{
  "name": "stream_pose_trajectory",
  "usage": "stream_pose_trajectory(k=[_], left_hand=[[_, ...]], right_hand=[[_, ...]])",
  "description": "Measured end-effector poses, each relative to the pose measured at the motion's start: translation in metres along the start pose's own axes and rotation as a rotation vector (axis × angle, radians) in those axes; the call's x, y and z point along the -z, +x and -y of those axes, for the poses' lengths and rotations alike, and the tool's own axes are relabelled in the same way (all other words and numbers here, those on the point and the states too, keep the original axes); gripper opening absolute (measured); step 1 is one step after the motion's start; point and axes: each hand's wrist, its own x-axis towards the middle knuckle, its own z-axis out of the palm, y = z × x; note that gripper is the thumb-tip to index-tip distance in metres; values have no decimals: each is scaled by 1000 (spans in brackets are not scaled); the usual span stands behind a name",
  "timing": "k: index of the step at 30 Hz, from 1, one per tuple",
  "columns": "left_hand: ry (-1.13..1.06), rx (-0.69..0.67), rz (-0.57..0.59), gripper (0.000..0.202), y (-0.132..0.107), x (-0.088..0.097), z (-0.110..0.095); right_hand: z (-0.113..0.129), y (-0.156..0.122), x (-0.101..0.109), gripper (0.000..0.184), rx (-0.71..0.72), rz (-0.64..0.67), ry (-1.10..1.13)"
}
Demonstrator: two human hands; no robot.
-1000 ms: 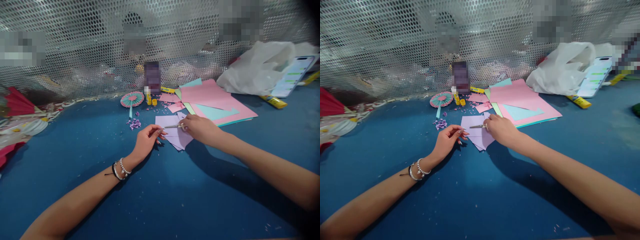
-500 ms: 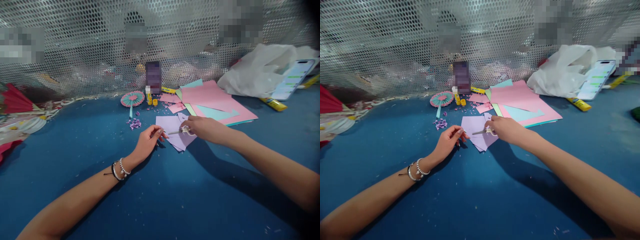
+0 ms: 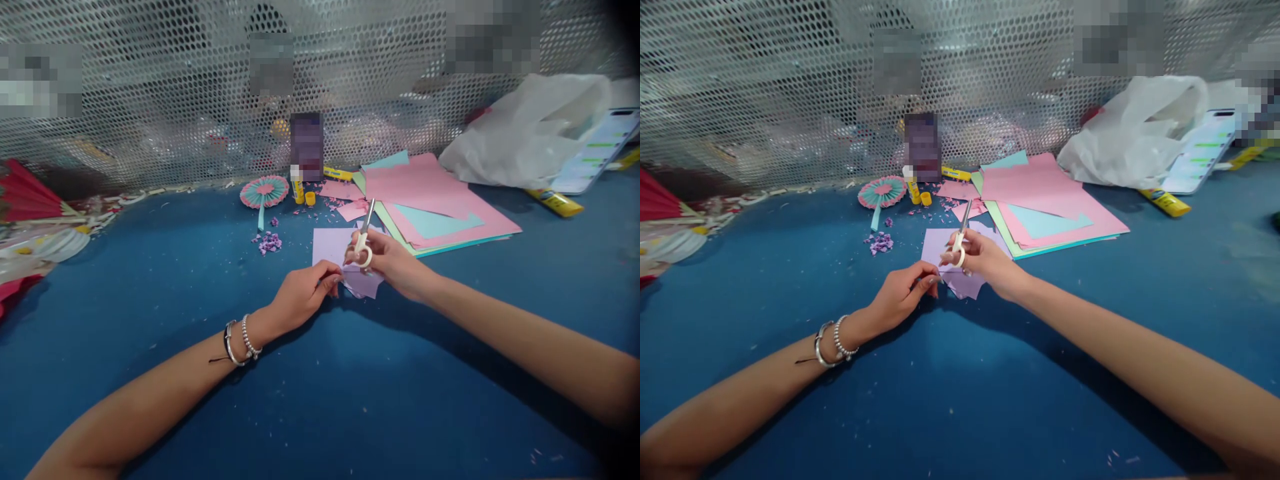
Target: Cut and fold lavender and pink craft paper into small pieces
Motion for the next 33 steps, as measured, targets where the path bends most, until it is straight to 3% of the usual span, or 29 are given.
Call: stream_pose_trajectory(k=[8,21,28,33], left_hand=[[-99,34,-23,24,4,2,3],[-427,176,64,22,8,2,6],[-507,230,208,24,11,4,7],[-532,234,179,24,11,1,10]], right_hand=[[-15,-5,-8,35,-45,-54,206],[-18,-3,-7,28,-94,0,236],[-17,-3,-7,30,-109,21,262],[-17,-3,-8,29,-101,32,246]])
